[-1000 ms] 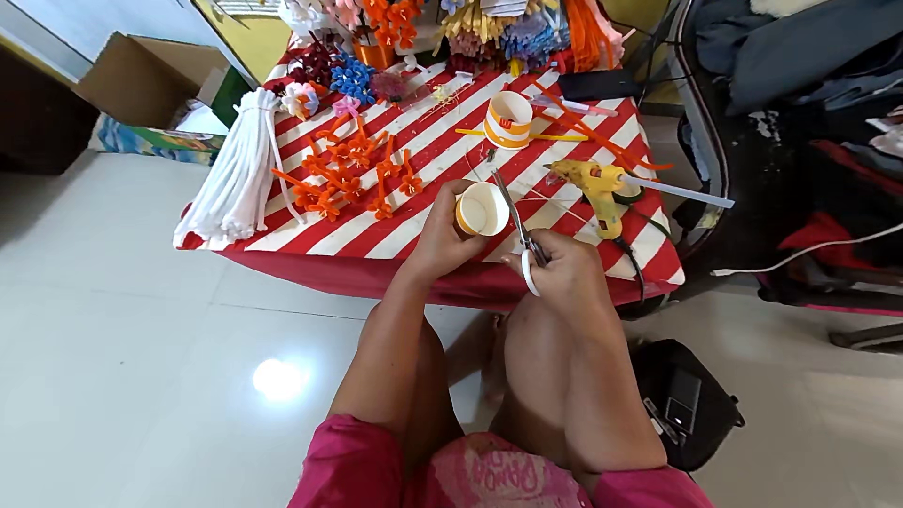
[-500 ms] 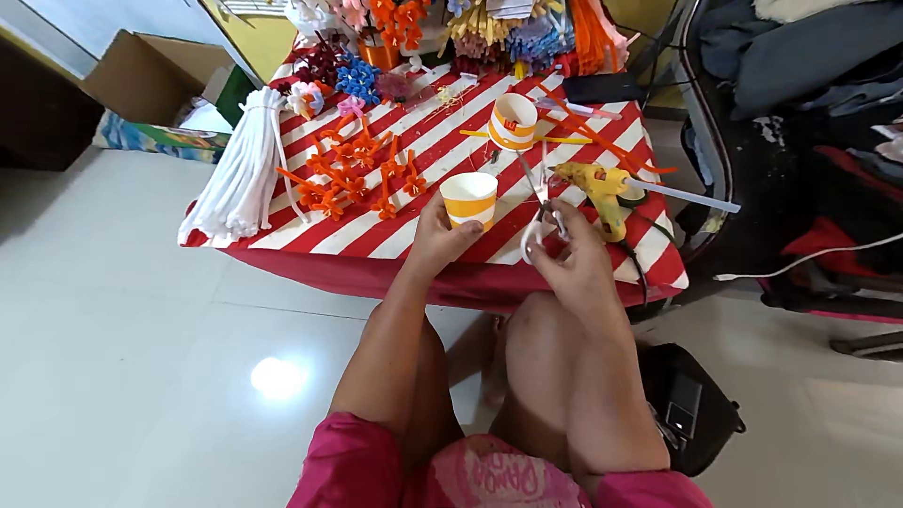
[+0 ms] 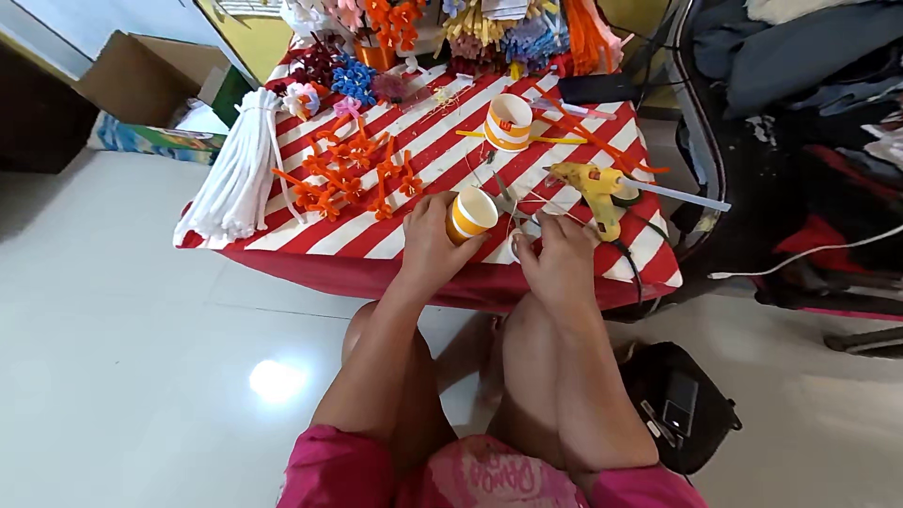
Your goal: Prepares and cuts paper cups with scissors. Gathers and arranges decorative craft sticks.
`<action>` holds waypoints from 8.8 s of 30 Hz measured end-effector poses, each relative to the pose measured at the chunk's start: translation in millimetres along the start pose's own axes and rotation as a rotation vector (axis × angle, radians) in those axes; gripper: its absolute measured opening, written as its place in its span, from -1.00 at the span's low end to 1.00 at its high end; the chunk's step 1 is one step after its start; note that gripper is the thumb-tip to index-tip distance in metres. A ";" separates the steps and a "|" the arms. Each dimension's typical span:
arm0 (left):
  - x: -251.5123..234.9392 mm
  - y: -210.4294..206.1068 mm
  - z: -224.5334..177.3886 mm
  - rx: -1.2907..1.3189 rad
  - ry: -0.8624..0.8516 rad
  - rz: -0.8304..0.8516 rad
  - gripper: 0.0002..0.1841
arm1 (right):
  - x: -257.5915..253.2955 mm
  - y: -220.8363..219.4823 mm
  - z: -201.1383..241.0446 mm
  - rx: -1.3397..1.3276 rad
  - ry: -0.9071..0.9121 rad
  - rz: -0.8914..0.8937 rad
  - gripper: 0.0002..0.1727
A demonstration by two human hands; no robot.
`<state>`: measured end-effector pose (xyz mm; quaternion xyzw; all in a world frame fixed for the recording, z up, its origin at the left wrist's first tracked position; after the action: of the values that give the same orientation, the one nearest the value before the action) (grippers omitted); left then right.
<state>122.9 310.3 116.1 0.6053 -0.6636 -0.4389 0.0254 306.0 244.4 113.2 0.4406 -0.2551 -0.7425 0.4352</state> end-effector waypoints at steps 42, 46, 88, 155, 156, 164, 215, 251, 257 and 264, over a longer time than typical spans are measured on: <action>27.9 2.8 28.3 1.447 0.249 0.269 -0.57 | -48.2 -10.3 105.2 -0.906 0.344 0.480 -0.76; 24.0 1.2 26.6 1.488 0.260 0.195 -0.64 | -52.7 -7.6 102.3 -0.924 0.324 0.448 -0.67; 10.6 -43.4 2.0 1.422 0.244 0.133 -0.43 | -9.7 6.6 -0.2 0.014 -0.038 0.300 -0.35; -21.9 -1.4 -16.2 0.468 -0.173 -0.314 -0.30 | -7.9 23.7 19.8 -0.457 0.068 0.021 -0.63; -22.3 -1.9 -14.7 0.473 -0.149 -0.298 -0.29 | -7.7 23.2 20.1 -0.460 0.073 0.018 -0.64; -26.2 -9.1 -8.0 0.571 -0.063 -0.084 -0.24 | -7.0 27.4 17.0 -0.428 0.068 0.073 -0.63; -23.5 -9.3 -7.1 0.723 -0.127 -0.078 -0.26 | -9.5 31.8 6.9 -0.444 0.028 0.070 -0.71; -23.1 -10.4 -3.1 0.763 -0.034 -0.057 -0.26 | -5.0 28.2 21.7 -0.355 0.110 0.106 -0.68; -23.1 -20.3 1.6 0.817 0.010 0.076 -0.25 | -6.1 29.8 16.4 -0.347 0.098 0.086 -0.66; -21.2 -24.3 -0.8 0.885 0.018 0.196 -0.26 | -5.8 31.2 15.6 -0.464 0.090 0.100 -0.65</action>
<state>148.0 330.3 112.2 0.4960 -0.8413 -0.1033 -0.1885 306.9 234.1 147.0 0.3483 -0.0797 -0.7385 0.5718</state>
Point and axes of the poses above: each hand's wrist, its own x-axis away from the middle knuckle, its own y-axis out of the back of the hand, z = x × y, the point moved 10 cm from there along -x, towards the middle knuckle, and after that the axes turned 2 degrees about -x, right-handed, at the moved point
